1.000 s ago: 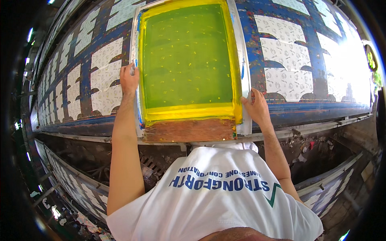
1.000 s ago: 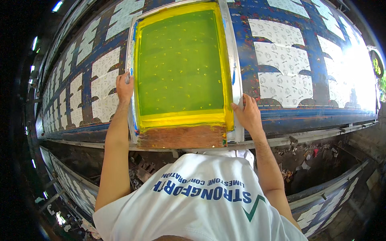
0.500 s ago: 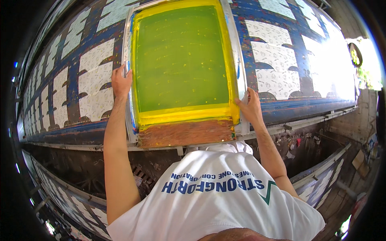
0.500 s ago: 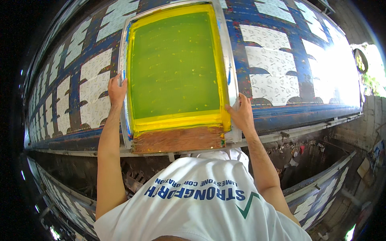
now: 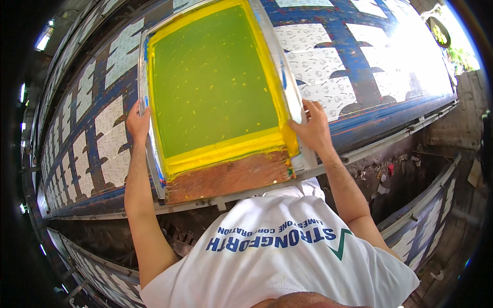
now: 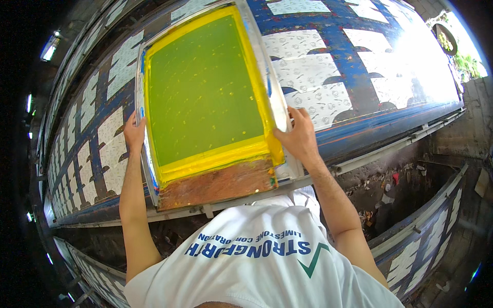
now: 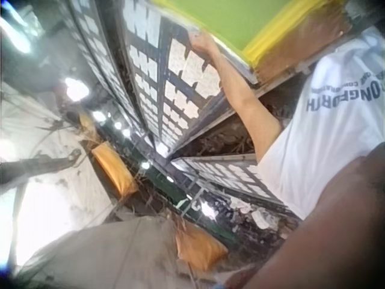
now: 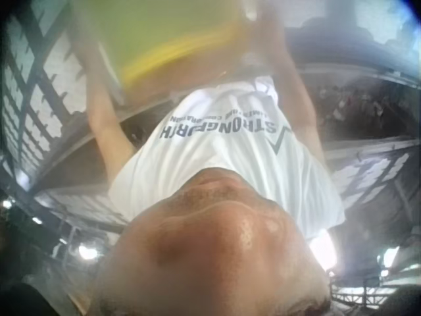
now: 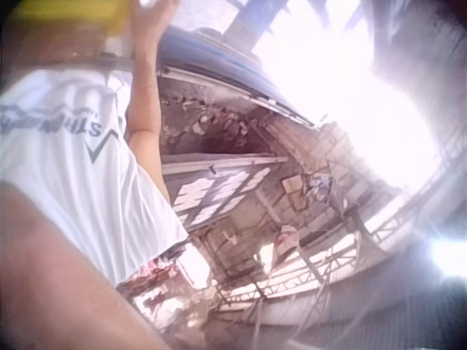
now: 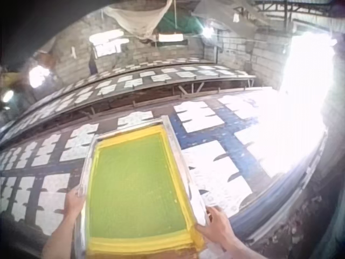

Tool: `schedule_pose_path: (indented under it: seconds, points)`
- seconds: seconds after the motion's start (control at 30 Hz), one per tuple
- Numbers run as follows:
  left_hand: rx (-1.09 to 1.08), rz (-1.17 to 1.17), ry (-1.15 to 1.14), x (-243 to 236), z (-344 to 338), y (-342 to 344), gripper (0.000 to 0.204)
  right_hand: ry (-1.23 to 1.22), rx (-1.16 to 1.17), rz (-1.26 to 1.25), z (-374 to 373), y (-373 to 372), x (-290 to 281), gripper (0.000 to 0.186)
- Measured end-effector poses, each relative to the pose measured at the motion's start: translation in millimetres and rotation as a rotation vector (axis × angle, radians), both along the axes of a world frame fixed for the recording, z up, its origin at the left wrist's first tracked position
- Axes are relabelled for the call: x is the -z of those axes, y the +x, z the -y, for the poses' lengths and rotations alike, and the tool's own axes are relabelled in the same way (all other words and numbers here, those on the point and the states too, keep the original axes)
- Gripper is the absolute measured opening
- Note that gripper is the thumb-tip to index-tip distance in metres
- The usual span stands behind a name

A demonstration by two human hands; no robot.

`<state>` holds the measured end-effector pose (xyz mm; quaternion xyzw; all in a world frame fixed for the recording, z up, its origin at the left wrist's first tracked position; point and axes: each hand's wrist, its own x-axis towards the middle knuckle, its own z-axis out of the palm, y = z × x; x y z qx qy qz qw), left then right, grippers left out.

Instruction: The person repeatedly uses a squeegee to pull green ink across a screen printing frame, spreading the ink evenly over the mesh. The person holds the frame with both hands and moves the squeegee in consistent strokes.

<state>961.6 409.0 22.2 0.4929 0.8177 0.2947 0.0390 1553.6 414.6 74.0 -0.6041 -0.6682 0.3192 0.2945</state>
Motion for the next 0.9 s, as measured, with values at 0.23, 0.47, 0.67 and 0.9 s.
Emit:
schedule_pose_path:
  seconds: [0.23,0.47,0.67,0.9]
  points:
    - [0.058,-0.147,0.053,24.2,-69.3,191.0,0.043,-0.021,0.044,0.101,-68.0,176.5,29.7,0.061]
    - [0.094,-0.126,0.091,48.9,-96.3,318.9,0.036,-0.052,-0.006,0.243,-106.6,302.0,67.5,0.063]
    - [0.057,-0.141,0.092,51.7,-94.5,354.7,0.033,-0.092,-0.022,0.202,-114.6,334.2,76.0,0.066]
    - [0.039,-0.137,0.107,55.1,-89.4,366.6,0.032,-0.129,-0.04,0.227,-117.6,342.1,71.5,0.066]
